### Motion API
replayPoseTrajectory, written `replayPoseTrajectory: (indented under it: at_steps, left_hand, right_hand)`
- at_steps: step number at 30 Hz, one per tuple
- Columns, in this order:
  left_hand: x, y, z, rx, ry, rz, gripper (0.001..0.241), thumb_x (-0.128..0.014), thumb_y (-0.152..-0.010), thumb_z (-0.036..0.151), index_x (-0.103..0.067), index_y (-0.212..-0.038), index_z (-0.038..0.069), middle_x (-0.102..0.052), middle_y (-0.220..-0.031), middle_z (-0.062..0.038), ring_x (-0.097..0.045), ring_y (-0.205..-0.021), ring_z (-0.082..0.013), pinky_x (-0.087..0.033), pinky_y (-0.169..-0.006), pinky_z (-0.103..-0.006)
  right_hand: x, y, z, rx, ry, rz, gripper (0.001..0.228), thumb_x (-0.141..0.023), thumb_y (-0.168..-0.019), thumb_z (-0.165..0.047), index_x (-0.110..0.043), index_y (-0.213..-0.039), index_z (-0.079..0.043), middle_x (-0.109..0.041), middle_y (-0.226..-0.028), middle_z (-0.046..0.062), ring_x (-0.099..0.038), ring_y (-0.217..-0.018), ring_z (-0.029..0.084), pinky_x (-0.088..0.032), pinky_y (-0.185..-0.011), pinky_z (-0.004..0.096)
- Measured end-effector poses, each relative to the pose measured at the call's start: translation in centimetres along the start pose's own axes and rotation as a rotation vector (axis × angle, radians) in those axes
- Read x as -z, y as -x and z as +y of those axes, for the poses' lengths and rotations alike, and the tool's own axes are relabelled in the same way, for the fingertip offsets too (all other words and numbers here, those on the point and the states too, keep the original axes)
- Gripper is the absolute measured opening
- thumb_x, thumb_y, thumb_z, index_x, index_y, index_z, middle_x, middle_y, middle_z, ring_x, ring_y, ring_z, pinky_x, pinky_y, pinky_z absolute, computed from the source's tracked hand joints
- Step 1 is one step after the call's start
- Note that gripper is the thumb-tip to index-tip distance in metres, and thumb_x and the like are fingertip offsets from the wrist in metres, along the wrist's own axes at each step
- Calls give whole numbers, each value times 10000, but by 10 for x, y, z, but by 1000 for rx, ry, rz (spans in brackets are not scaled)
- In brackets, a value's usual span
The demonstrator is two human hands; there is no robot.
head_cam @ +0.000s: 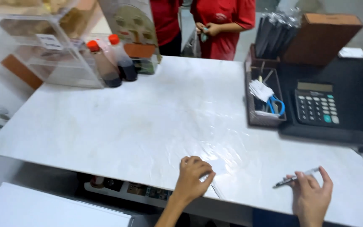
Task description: Take a customer's order, process payment at the cash register, and begin preparing drink ingredients.
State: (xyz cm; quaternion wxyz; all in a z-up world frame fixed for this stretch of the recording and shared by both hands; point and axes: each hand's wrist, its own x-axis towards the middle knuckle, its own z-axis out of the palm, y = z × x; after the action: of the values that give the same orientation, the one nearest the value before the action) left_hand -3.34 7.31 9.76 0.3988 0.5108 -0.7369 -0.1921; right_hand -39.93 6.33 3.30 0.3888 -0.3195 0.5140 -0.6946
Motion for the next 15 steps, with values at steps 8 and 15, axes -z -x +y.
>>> replayPoseTrajectory:
  at_steps: [8, 15]
  left_hand:
    - [7, -1, 2, 39, 38, -5, 113, -784, -835, 184, -774, -857, 74, -741, -977, -25, -603, -1075, -224, -331, -1033, -452]
    - [5, -1, -2, 64, 73, 25, 93, -785, -829, 149, -761, -850, 62, -717, -1015, -64, -576, -1119, -257, -332, -1046, -457]
  right_hand:
    - [10, -18, 32, 62, 215, 52, 691, -652, -1040, 53, -243, -1597, 68, -661, -1026, 255, -714, -897, 375, -616, -815, 487]
    - [68, -66, 57, 537, 853, -151, 542, -698, -920, -80, -437, -1392, -27, -678, -923, 151, -722, -898, 318, -509, -981, 592]
